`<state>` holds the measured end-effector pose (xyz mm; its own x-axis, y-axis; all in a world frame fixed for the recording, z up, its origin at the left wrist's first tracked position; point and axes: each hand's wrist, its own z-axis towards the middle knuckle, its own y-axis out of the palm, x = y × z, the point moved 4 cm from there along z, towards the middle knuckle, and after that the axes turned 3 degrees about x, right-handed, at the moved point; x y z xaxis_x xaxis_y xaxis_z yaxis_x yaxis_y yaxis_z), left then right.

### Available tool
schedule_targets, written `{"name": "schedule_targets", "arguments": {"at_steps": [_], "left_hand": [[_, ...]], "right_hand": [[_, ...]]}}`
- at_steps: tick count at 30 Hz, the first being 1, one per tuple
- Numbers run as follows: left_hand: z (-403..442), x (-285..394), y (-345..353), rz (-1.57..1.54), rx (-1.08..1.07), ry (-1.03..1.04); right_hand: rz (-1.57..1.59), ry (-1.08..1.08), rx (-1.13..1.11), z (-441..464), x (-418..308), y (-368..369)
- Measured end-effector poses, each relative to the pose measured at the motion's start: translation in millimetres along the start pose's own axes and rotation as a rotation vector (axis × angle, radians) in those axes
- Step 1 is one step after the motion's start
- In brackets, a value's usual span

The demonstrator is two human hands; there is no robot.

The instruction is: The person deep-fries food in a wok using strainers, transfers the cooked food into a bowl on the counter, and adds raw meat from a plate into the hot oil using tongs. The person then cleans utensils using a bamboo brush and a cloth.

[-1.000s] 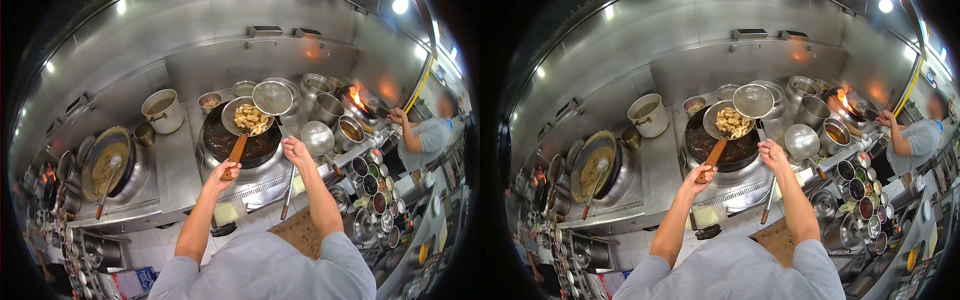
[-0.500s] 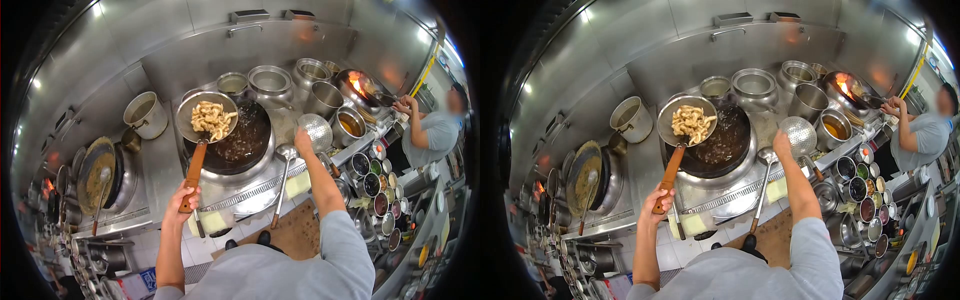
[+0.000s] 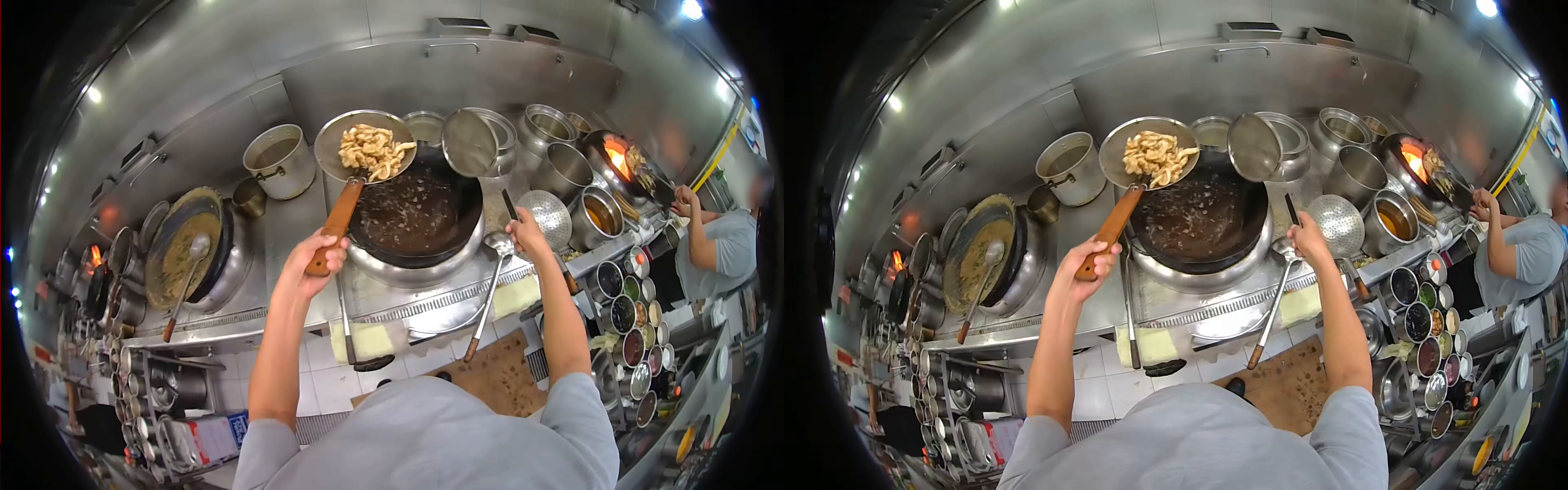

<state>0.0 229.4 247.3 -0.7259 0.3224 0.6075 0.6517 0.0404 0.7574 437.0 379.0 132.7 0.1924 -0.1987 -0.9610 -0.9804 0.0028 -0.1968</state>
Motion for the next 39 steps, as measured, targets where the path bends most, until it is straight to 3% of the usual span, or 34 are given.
{"name": "schedule_targets", "arguments": {"at_steps": [2,6,11,13,17,20,22,25,26,28,30,33,39], "left_hand": [[1.1,6.8,3.3,-0.018,0.000,-0.007],[1.0,16.1,-1.0,-0.033,-0.027,-0.006],[-1.1,23.9,-6.8,-0.037,-0.033,-0.005],[-2.1,25.6,-11.0,-0.038,-0.038,-0.007],[-4.0,31.4,-14.1,-0.040,-0.068,-0.024],[-4.8,31.4,-19.0,-0.050,-0.086,-0.050],[-7.2,32.3,-18.1,-0.058,-0.103,-0.055],[-12.6,34.7,-15.7,-0.050,-0.108,-0.036],[-12.4,35.3,-15.5,-0.047,-0.121,-0.042],[-12.8,34.2,-15.8,-0.041,-0.133,-0.052],[-11.2,35.8,-14.5,-0.037,-0.139,-0.058],[-10.0,36.2,-17.7,-0.032,-0.147,-0.060],[-12.9,36.3,-18.9,-0.018,-0.148,-0.065]], "right_hand": [[-0.050,0.062,0.013,0.9,6.4,26.0],[0.164,0.330,-0.115,-9.3,31.7,91.1],[0.485,0.465,-0.262,-32.5,32.6,171.9],[0.877,0.553,-0.376,-26.4,32.9,194.2],[1.126,0.578,-0.489,-26.4,34.9,202.2],[0.905,0.372,-0.358,-34.5,20.0,178.9],[0.627,0.268,-0.120,-45.5,6.3,147.6],[-0.087,-0.016,0.026,-24.4,11.8,93.9],[-0.090,-0.018,0.024,-28.4,4.0,87.0],[-0.480,-0.070,0.101,-38.9,-7.5,69.7],[-0.515,-0.074,0.081,-36.7,-2.9,60.5],[-0.160,0.210,-0.127,-51.9,6.9,60.7],[-0.038,0.366,-0.416,-68.9,8.0,71.2]]}}
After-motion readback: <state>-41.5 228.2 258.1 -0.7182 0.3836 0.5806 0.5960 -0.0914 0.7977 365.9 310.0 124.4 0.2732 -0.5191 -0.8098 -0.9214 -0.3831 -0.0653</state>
